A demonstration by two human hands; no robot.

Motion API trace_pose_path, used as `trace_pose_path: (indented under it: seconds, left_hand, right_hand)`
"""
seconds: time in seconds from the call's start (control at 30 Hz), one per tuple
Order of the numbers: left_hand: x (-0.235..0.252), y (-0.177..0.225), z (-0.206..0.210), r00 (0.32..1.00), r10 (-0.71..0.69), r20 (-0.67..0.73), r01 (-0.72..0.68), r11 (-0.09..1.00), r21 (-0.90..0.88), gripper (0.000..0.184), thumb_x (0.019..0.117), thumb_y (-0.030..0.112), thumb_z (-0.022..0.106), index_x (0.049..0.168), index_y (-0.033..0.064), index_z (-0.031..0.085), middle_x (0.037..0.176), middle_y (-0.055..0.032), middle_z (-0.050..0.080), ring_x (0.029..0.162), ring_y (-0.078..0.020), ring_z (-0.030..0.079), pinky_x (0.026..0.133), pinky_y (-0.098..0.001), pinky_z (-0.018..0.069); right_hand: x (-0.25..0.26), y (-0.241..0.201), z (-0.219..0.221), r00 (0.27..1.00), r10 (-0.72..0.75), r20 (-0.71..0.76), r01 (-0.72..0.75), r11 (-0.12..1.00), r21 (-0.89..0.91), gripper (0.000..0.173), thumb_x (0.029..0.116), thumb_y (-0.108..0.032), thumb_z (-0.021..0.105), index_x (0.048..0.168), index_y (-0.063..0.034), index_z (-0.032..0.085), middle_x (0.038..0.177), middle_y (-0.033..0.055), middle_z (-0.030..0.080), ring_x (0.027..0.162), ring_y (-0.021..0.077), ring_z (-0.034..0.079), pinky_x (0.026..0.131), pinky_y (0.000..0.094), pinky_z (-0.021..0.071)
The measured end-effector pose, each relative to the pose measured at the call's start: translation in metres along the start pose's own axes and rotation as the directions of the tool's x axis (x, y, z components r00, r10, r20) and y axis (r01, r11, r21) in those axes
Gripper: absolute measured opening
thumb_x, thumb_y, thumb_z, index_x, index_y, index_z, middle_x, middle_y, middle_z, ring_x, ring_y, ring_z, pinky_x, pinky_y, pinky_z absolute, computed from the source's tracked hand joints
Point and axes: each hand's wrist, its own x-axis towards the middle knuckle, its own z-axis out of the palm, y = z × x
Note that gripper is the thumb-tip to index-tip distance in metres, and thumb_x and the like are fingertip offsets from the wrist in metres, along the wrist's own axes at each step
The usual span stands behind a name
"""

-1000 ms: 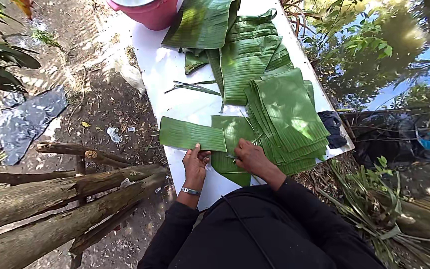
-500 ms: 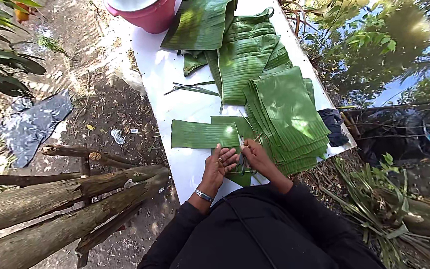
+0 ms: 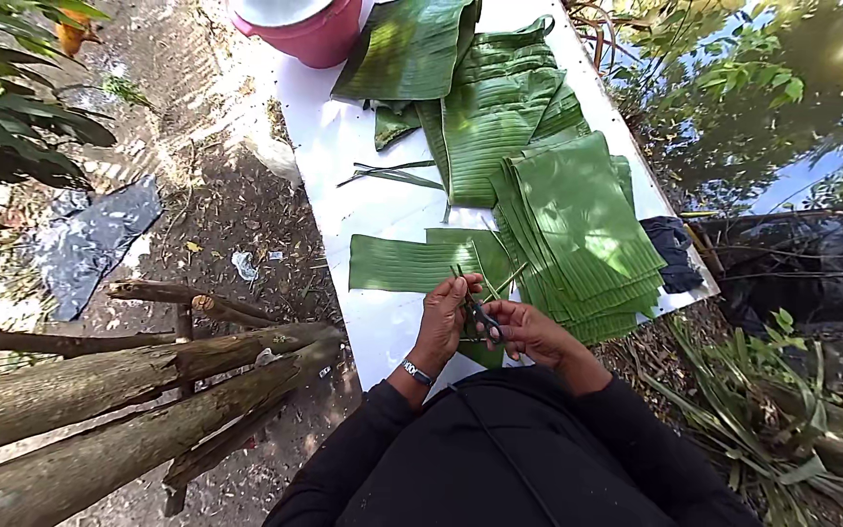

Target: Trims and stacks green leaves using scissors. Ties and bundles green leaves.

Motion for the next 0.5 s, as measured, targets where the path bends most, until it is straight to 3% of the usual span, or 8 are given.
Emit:
trace_pose_path:
  seconds: [0.13,0.23,0.3,0.37,0.43,0.5]
  left_hand:
    - [0.007,-0.002,0.012,0.991,0.026,0.134,-0.040,0.994,0.100,0.023,0.1061,0.010,0.051,0.107,-0.0005,0.072,0.109,-0.0115,0.073,0.097,-0.0172,0.069,0.089,-0.0337,0.0569]
    - [0.019,0.006,0.013,0.961,0.116,0.252,-0.215,0.885,0.413,0.027,0.1066,0.017,0.052,0.111,-0.0004,0.072,0.113,-0.0089,0.072,0.099,-0.0132,0.067,0.090,-0.0317,0.0548]
    - [0.038,0.015,0.001,0.891,0.266,0.368,-0.452,0.600,0.660,0.033,0.1054,0.026,0.055,0.118,0.0006,0.072,0.127,-0.0104,0.068,0.120,-0.0181,0.062,0.104,-0.0383,0.0491]
    - [0.061,0.029,-0.015,0.803,0.352,0.480,-0.564,0.192,0.803,0.039,0.1025,0.030,0.062,0.126,-0.0002,0.068,0.134,-0.0159,0.064,0.129,-0.0325,0.056,0.109,-0.0508,0.0450]
    - [0.078,0.043,-0.025,0.814,0.272,0.514,-0.508,-0.098,0.856,0.046,0.0963,0.031,0.071,0.131,0.0010,0.066,0.137,-0.0193,0.061,0.131,-0.0416,0.053,0.104,-0.0609,0.0444]
    - [0.090,0.049,-0.029,0.866,0.164,0.472,-0.436,-0.214,0.874,0.052,0.0898,0.032,0.079,0.130,0.0024,0.066,0.133,-0.0210,0.063,0.128,-0.0444,0.054,0.099,-0.0649,0.0454]
  right_hand:
    - [-0.003,0.000,0.004,0.994,-0.076,0.083,0.067,0.992,0.105,0.045,0.0881,-0.019,0.081,0.124,-0.0078,0.058,0.104,0.0120,0.073,0.066,0.0128,0.069,0.050,0.0224,0.0532]
    - [-0.007,0.000,0.005,0.989,-0.129,0.078,0.117,0.983,0.144,0.041,0.0904,-0.022,0.079,0.123,-0.0078,0.059,0.097,0.0090,0.074,0.062,0.0106,0.067,0.051,0.0221,0.0541]
    - [-0.012,-0.001,0.001,0.984,-0.157,0.083,0.141,0.975,0.173,0.041,0.0933,-0.021,0.076,0.128,-0.0070,0.058,0.095,0.0101,0.074,0.059,0.0104,0.067,0.049,0.0216,0.0538]
    - [-0.021,0.002,-0.004,0.986,-0.161,0.043,0.154,0.979,0.132,0.041,0.0944,-0.019,0.074,0.129,-0.0068,0.056,0.095,0.0113,0.075,0.059,0.0114,0.068,0.049,0.0221,0.0541]
    - [-0.027,0.007,-0.008,0.990,-0.127,-0.064,0.126,0.992,-0.026,0.043,0.0930,-0.016,0.073,0.130,-0.0056,0.055,0.089,0.0079,0.073,0.058,0.0123,0.066,0.050,0.0244,0.0553]
    - [-0.029,0.012,-0.012,0.983,-0.072,-0.171,0.023,0.962,-0.271,0.046,0.0922,-0.016,0.072,0.132,-0.0041,0.053,0.085,0.0040,0.070,0.060,0.0132,0.067,0.052,0.0269,0.0576]
